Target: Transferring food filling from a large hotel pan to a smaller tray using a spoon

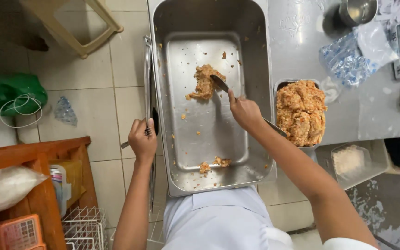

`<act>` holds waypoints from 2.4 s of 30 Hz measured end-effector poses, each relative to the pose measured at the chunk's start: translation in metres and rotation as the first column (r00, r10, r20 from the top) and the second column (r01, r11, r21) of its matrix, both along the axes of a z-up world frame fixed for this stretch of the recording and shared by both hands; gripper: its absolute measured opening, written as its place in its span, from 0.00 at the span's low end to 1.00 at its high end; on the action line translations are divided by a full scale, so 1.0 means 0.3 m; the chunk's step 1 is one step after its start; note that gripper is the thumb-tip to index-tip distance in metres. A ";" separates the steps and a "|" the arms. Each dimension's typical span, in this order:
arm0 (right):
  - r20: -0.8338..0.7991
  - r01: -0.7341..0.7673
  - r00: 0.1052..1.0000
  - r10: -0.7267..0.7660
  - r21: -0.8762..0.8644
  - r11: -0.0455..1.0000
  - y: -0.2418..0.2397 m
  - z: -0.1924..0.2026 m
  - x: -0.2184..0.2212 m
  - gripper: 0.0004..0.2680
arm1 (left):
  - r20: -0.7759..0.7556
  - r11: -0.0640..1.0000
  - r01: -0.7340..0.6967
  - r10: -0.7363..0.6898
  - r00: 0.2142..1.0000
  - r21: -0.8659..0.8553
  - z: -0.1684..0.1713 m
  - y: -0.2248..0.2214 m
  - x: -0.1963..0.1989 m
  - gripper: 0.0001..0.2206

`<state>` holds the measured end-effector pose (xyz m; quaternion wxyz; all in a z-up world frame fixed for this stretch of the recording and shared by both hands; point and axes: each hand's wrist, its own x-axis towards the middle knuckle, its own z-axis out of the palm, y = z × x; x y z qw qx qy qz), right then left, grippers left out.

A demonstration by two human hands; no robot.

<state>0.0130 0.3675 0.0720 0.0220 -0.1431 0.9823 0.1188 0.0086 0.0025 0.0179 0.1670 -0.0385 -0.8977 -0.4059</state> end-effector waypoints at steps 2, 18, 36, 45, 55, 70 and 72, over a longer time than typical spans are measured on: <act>-0.020 -0.044 0.999 0.044 0.036 0.998 -0.018 -0.008 -0.020 0.18 | 0.010 1.000 0.001 -0.001 1.000 -0.009 -0.006 -0.002 0.010 0.07; -0.102 0.026 0.994 -0.026 0.000 1.000 -0.168 0.263 -0.187 0.14 | 0.073 1.000 -0.006 0.009 0.997 -0.031 -0.054 -0.012 -0.001 0.07; 0.431 0.480 0.877 -0.213 -0.812 0.333 -0.098 -0.481 -0.096 0.12 | 0.073 1.000 0.017 -0.017 0.997 0.010 -0.003 0.015 -0.031 0.06; 0.402 0.627 0.779 -0.481 -0.510 0.589 -0.058 -0.105 0.070 0.19 | 0.077 1.000 0.012 -0.014 0.997 0.019 0.010 0.016 -0.032 0.05; 0.517 0.614 0.790 -0.330 -0.663 0.429 -0.447 -0.288 0.163 0.22 | 0.092 1.000 -0.028 0.027 0.995 0.009 0.005 0.051 -0.035 0.06; 0.623 0.583 0.740 -0.251 -0.782 -0.220 -0.371 -0.307 0.203 0.11 | 0.056 0.998 0.058 -0.059 0.997 0.004 0.044 0.044 -0.049 0.11; 0.579 0.550 0.785 -0.220 -0.815 -0.184 -0.308 -0.186 0.189 0.12 | 0.060 0.999 0.052 -0.052 0.997 -0.001 0.044 0.043 -0.054 0.11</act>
